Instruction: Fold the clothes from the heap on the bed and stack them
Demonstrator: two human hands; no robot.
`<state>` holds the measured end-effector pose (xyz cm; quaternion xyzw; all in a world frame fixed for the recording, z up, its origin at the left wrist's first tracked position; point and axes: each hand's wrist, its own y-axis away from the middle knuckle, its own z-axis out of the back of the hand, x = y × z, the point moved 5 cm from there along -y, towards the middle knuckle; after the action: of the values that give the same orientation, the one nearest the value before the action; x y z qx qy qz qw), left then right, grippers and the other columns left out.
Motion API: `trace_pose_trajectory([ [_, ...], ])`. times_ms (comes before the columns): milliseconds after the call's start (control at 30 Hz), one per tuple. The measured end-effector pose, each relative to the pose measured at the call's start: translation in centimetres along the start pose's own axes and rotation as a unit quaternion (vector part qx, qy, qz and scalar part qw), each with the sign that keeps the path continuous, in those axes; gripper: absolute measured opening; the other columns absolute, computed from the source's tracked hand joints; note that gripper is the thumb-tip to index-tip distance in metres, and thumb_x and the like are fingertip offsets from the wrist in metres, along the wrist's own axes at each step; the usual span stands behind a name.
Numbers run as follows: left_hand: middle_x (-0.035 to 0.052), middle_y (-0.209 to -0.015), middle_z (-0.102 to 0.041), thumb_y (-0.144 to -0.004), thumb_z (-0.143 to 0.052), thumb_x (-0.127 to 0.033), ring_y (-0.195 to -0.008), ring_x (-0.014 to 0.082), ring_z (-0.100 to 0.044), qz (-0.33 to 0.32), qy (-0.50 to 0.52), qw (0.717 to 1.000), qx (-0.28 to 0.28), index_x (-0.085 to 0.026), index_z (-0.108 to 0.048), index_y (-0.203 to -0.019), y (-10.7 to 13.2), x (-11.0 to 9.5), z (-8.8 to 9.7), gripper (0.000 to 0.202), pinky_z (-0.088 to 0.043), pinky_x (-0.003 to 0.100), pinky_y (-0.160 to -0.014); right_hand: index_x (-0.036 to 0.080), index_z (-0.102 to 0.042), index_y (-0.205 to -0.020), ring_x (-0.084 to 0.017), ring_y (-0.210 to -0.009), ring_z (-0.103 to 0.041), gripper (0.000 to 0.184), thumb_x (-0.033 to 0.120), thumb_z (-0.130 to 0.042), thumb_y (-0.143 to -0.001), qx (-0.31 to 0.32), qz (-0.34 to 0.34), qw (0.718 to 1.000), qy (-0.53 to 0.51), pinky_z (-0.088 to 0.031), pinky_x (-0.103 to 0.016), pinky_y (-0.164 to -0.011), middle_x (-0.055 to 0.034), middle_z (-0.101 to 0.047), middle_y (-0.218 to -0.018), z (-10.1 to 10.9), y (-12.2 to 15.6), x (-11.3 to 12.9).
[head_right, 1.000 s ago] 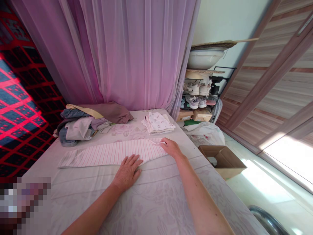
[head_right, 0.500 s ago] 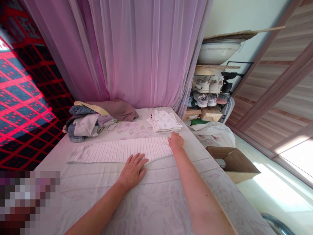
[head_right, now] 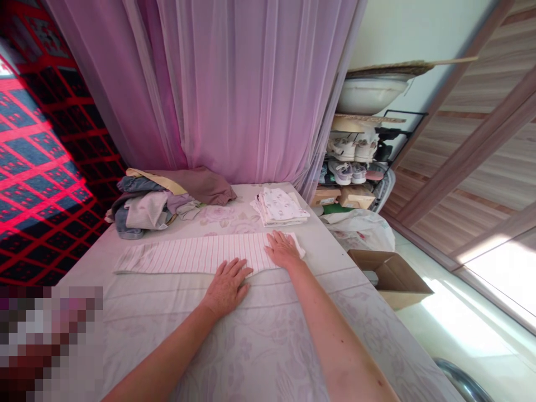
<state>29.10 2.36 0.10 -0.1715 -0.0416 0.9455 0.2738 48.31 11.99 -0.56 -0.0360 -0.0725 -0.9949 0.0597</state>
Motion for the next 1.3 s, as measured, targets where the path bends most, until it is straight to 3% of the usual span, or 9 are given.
trace_pose_trajectory([
  [233, 0.0046, -0.144, -0.047, -0.089, -0.048, -0.036, -0.136, 0.0268, -0.035, 0.003, 0.013, 1.000, 0.004, -0.030, -0.053, -0.127, 0.0, 0.0, 0.0, 0.038, -0.022, 0.055, -0.113, 0.018, -0.025, -0.150, -0.022, -0.145, -0.013, 0.061, 0.047, -0.020, -0.096, -0.024, -0.055, 0.998, 0.003, -0.009, -0.049, -0.116, -0.0080, -0.017, -0.158, -0.1, 0.2, 0.1],
  [433, 0.0049, -0.146, -0.045, -0.089, -0.047, -0.037, -0.138, 0.0268, -0.034, 0.009, 0.022, 1.000, 0.015, -0.028, -0.052, -0.129, 0.1, 0.1, 0.0, 0.040, -0.021, 0.054, -0.114, 0.017, -0.024, -0.150, -0.022, -0.144, -0.016, 0.061, 0.046, -0.022, -0.096, 0.014, -0.074, 0.997, 0.012, -0.011, -0.049, -0.116, -0.0079, -0.017, -0.158, 0.1, 0.6, 0.9],
  [700, 0.0071, -0.145, -0.046, -0.088, -0.048, -0.034, -0.138, 0.0271, -0.033, 0.010, 0.045, 0.999, 0.018, -0.022, -0.050, -0.131, 0.0, 0.1, 0.2, 0.044, -0.020, 0.053, -0.115, 0.021, -0.036, -0.145, -0.022, -0.142, -0.022, 0.053, 0.041, -0.026, -0.097, -0.080, -0.027, 0.996, -0.021, -0.013, -0.053, -0.113, -0.0076, -0.028, -0.155, -0.7, 3.3, 4.2],
  [833, 0.0083, -0.138, -0.053, -0.085, -0.051, -0.025, -0.133, 0.0267, -0.040, 0.020, 0.066, 0.997, -0.026, -0.021, -0.057, -0.118, 0.2, 0.9, 0.5, 0.034, -0.026, 0.051, -0.113, 0.026, -0.050, -0.134, -0.022, -0.137, -0.034, 0.043, 0.031, -0.034, -0.095, -0.138, -0.006, 0.988, -0.074, -0.017, -0.053, -0.112, -0.0063, -0.041, -0.148, -0.9, 4.9, 4.6],
  [1000, 0.0091, -0.123, -0.062, -0.081, -0.052, -0.014, -0.124, 0.0254, -0.049, 0.047, 0.091, 0.989, -0.105, -0.020, -0.059, -0.093, 0.4, 2.0, 0.9, 0.015, -0.032, 0.049, -0.110, 0.027, -0.068, -0.104, -0.021, -0.133, -0.039, 0.027, 0.025, -0.047, -0.088, -0.211, 0.085, 0.960, -0.161, -0.023, -0.046, -0.110, -0.0040, -0.054, -0.138, -1.4, 8.1, 5.7],
  [1133, 0.0071, -0.119, -0.064, -0.083, -0.051, -0.015, -0.121, 0.0246, -0.050, 0.043, 0.105, 0.987, -0.116, -0.021, -0.059, -0.083, 0.4, 2.0, 1.0, 0.010, -0.033, 0.050, -0.109, 0.029, -0.069, -0.101, -0.022, -0.133, -0.040, 0.022, 0.027, -0.053, -0.086, -0.189, 0.073, 0.965, -0.164, -0.022, -0.048, -0.109, -0.0042, -0.055, -0.137, -1.3, 9.0, 6.4],
  [1300, 0.0080, -0.126, -0.061, -0.085, -0.052, -0.016, -0.125, 0.0261, -0.047, 0.071, 0.079, 0.988, -0.113, -0.021, -0.064, -0.097, 0.4, 2.2, 1.0, 0.018, -0.031, 0.051, -0.109, 0.030, -0.068, -0.095, -0.020, -0.129, -0.044, 0.021, 0.028, -0.048, -0.091, -0.162, 0.042, 0.973, -0.161, -0.023, -0.049, -0.107, -0.0027, -0.058, -0.132, -0.8, 8.3, 6.9],
])
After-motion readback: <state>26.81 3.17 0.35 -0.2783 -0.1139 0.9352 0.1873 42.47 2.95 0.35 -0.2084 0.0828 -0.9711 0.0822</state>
